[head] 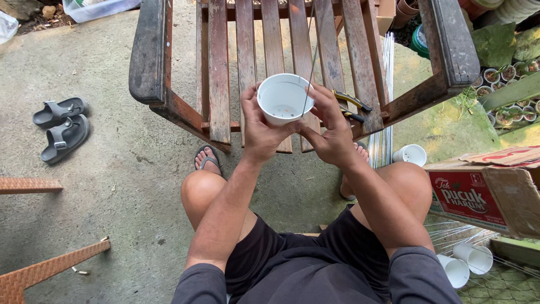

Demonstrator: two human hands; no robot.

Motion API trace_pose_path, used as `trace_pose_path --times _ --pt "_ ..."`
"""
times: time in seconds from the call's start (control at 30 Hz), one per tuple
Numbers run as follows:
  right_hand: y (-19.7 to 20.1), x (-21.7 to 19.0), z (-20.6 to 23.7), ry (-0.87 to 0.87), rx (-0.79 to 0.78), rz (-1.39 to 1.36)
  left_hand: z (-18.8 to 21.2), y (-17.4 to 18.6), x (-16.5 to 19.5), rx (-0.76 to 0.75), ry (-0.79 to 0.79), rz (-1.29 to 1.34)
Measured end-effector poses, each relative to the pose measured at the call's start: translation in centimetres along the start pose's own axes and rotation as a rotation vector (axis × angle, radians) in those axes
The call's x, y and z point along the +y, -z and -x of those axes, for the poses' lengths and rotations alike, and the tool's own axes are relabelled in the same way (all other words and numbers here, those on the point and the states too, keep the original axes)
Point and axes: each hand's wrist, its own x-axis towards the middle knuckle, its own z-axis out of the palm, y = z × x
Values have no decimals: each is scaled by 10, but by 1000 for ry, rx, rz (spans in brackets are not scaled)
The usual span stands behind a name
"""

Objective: The person inserts metal wires through holes in a white plastic cup, bends the wire ends to secure them, and uses pliers to tighten the connections. The person repeats this process for multiple wires and then places the finished unit aside.

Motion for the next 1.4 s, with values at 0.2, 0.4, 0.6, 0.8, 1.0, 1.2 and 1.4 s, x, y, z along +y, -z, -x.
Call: trace_pose_path --times 0.2,0.4,0.6,0.8,1.0,1.2,1.4 --pt "-13 -2 1 146 73 242 2 -2 5 -3 21 -85" --pt "-21 -2 4 183 98 218 4 -2 6 -48 18 -116" --pt "-22 0 4 175 104 200 4 -1 2 -74 42 -138" --pt "-16 2 5 171 74 212 5 -4 -1 -70 1 -200" --pt "-4 9 4 99 19 24 20 -12 -1 -74 23 -265" --pt "16 16 0 -30 -22 -216 21 -17 3 -75 -7 -355" --pt "17 24 3 -65 -27 -281 18 -7 8 -84 15 -456"
